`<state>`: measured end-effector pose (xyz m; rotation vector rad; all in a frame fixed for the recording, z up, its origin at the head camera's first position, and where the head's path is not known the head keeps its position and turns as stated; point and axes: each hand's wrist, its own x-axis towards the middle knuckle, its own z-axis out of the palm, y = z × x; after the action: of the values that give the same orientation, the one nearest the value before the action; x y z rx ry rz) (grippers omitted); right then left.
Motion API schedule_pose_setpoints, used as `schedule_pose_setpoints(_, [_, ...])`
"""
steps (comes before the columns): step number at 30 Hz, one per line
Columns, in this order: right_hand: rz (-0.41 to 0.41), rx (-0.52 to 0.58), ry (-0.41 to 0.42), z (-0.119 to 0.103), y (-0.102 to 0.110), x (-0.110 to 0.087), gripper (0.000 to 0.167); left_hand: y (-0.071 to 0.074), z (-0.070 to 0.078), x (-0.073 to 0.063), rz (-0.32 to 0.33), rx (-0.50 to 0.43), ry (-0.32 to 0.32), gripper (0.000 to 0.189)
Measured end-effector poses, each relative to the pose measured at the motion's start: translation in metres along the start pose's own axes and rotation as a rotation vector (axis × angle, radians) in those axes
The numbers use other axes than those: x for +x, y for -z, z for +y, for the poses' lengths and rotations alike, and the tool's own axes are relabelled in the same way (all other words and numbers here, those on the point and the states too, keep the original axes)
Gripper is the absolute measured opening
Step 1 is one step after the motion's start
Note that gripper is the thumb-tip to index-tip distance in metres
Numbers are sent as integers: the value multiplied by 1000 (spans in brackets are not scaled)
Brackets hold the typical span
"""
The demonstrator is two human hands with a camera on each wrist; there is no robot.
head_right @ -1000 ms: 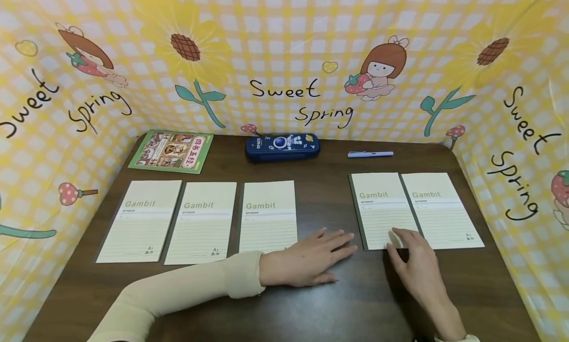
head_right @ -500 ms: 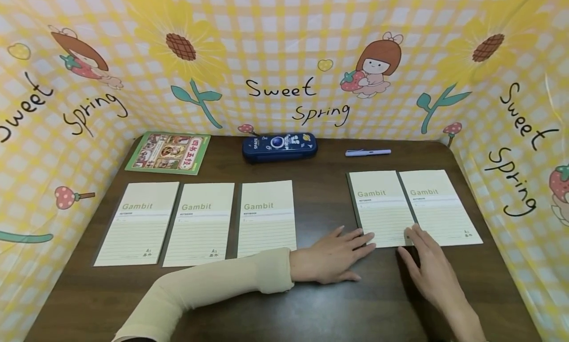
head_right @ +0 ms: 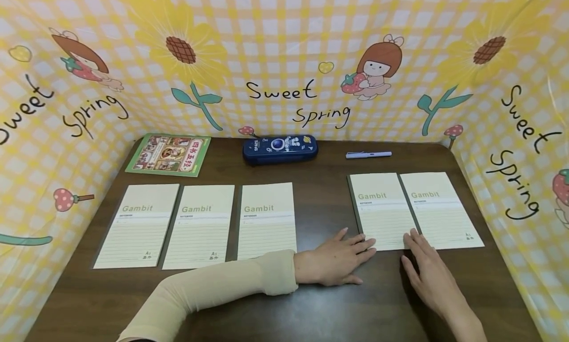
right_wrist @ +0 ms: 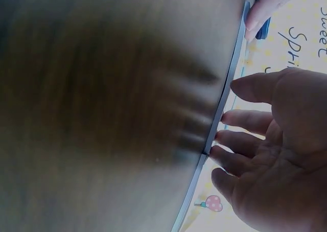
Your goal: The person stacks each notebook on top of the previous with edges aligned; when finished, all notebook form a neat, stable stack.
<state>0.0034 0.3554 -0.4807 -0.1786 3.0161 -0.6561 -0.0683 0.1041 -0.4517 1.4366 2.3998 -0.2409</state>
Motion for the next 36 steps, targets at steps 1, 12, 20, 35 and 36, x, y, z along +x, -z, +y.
schedule_pose_setpoints(1, [0,-4,3,0,0,1,58,0,0,0,1,2,1,78])
schedule_pose_setpoints(12, [17,0,40,-8,-2,5,58,3,-5,-10,-14,-19,15,74])
schedule_pose_setpoints(20, [21,25,76,-18,-5,5,57,0,-12,-27,-21,-67,20,71])
schedule_pose_setpoints(35, [8,-8,169,-41,-19,4,62,-13,-18,-63,-6,30,45,89])
schedule_pose_setpoints(36, [-1,-6,171,-42,-20,4,62,-14,-17,-66,-4,36,46,90])
